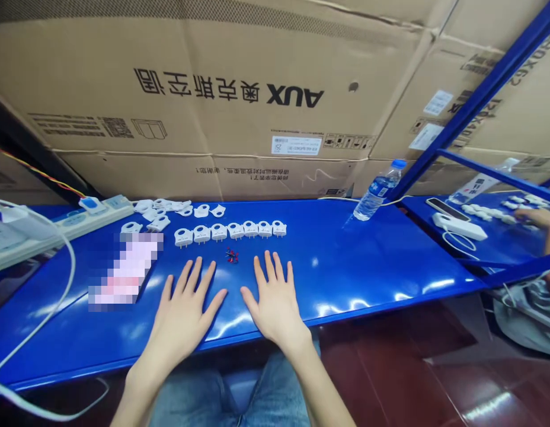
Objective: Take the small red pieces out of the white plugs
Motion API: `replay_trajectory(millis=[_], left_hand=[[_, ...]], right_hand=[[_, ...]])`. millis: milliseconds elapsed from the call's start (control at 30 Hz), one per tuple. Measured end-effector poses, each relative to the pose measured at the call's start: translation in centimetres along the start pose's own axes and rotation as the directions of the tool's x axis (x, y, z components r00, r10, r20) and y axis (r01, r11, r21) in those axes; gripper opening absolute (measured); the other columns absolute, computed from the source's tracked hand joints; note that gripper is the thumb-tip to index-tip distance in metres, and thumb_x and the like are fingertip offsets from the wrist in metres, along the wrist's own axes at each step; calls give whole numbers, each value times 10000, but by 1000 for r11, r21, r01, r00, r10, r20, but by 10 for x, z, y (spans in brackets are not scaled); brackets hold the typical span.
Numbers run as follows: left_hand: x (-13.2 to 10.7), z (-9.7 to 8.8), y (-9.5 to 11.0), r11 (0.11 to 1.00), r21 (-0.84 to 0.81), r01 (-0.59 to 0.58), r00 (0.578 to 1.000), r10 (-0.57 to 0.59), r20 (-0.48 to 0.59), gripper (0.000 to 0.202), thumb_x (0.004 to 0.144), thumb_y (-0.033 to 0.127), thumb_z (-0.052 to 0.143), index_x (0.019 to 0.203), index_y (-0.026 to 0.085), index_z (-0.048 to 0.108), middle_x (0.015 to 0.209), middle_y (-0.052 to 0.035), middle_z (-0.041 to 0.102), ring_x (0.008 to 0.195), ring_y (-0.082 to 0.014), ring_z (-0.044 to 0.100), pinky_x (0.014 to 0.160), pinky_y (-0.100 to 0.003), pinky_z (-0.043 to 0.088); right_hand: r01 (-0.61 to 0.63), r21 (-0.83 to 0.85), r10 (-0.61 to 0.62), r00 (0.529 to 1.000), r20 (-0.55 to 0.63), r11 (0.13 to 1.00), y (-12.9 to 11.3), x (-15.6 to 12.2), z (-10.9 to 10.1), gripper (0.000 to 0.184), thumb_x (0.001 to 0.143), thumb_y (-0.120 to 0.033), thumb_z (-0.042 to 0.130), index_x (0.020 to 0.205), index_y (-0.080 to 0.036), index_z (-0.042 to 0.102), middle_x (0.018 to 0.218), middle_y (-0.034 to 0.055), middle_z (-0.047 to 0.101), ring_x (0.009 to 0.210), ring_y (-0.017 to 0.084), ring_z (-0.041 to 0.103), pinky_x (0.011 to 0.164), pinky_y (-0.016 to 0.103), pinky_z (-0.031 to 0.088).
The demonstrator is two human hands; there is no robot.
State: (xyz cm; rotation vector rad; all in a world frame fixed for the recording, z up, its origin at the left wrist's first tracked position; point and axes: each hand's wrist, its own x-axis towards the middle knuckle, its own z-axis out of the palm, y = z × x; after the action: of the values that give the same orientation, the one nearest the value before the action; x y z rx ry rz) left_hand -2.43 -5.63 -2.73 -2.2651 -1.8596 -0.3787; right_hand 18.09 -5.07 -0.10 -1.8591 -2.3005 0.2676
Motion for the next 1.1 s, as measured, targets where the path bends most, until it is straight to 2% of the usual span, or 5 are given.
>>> replay_trajectory(millis=[133,633,900,1100], left_hand=[[1,0,1,1000,-2,5,1000,-5,0,671,1060,545,375,1607,162,443,1682,-174,386,1581,-384,339,1245,-649,317],[-2,-5,3,999,-22,42,999,-42,30,658,1056,549,423,1606,187,445,1692,-160,359,1590,-367,327,1258,-637,319],[-2,-5,1,999,-14,43,999,-42,34,650,1063,555,393,1605,200,446,1690,-148,364,1588,-364,333,1258,-640,317],[-2,-8,2,998,-26,50,998,-49,45,648,1061,546,412,1603,192,445,1693,-156,352,1590,-363,326,1269,-640,294]], right_hand=[[-7,3,7,1000,4,1000,0,0,0,713,1095,-584,335,1683,-186,282,1757,127,151,1651,335,106,1320,635,142],[4,-30,-4,1000,-10,1000,2,-2,7,745,1088,-639,275,1688,-198,262,1757,119,161,1651,330,128,1320,628,141],[-14,-18,15,999,32,1000,-3,-1,0,733,1092,-623,290,1684,-192,267,1757,112,144,1652,326,109,1324,619,140],[-11,0,11,1000,-11,1000,-3,-5,-3,728,1091,-629,297,1679,-200,283,1752,110,187,1647,325,147,1323,608,161]])
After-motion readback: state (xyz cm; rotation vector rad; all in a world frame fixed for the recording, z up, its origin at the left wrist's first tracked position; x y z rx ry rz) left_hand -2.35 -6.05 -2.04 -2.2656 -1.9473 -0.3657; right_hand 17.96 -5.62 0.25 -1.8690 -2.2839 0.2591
